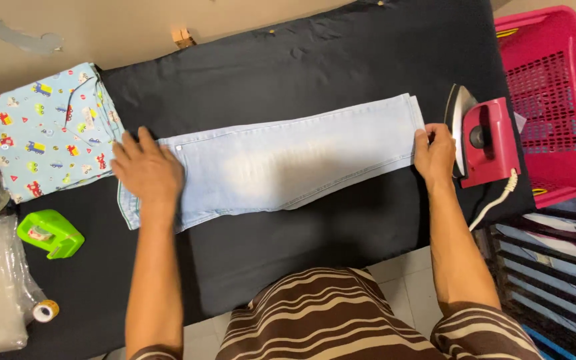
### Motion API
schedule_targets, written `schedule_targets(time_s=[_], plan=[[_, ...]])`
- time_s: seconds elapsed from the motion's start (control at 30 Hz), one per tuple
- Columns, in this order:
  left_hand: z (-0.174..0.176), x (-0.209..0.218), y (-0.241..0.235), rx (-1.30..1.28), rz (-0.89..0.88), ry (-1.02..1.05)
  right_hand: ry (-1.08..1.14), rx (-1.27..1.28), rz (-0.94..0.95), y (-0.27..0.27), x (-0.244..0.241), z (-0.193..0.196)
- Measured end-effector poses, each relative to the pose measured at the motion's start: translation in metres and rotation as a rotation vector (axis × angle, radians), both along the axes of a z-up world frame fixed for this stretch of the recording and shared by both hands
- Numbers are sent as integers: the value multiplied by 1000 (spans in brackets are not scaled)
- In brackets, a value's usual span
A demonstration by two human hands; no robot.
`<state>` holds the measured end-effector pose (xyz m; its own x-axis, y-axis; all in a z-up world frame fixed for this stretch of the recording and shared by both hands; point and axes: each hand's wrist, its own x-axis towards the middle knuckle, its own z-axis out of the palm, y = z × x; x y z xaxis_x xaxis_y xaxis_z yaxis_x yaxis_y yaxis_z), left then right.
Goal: Ironing a pair of jeans and folding them on an ironing board.
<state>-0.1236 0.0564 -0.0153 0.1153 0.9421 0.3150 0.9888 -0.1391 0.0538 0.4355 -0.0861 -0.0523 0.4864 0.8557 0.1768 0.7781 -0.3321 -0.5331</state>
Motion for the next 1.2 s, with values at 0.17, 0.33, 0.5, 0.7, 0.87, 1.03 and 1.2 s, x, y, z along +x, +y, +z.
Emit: schedule_targets(time_s=[0.17, 0.33, 0.5, 0.7, 0.87, 1.03, 1.2], plan=[[9, -40, -2, -61, -79, -89, 10, -128, -92, 12, -6, 1], [-5, -50, 2, 43, -85, 15, -54, 156, -15, 19, -7, -15], [-15, -54, 4, 37, -96, 14, -189, -30, -61, 24, -1, -20], [-17, -52, 9, 27, -101, -15, -157, -106, -109, 22, -3, -14], [20, -15, -2, -24, -68, -66, -400, 64, -22, 0, -2, 41], [27, 61, -32, -271, -148, -190, -462, -182, -325, -30, 49, 80], [3, 142, -56, -356, -353, -152, -281, -369, -266, -41, 104, 66]])
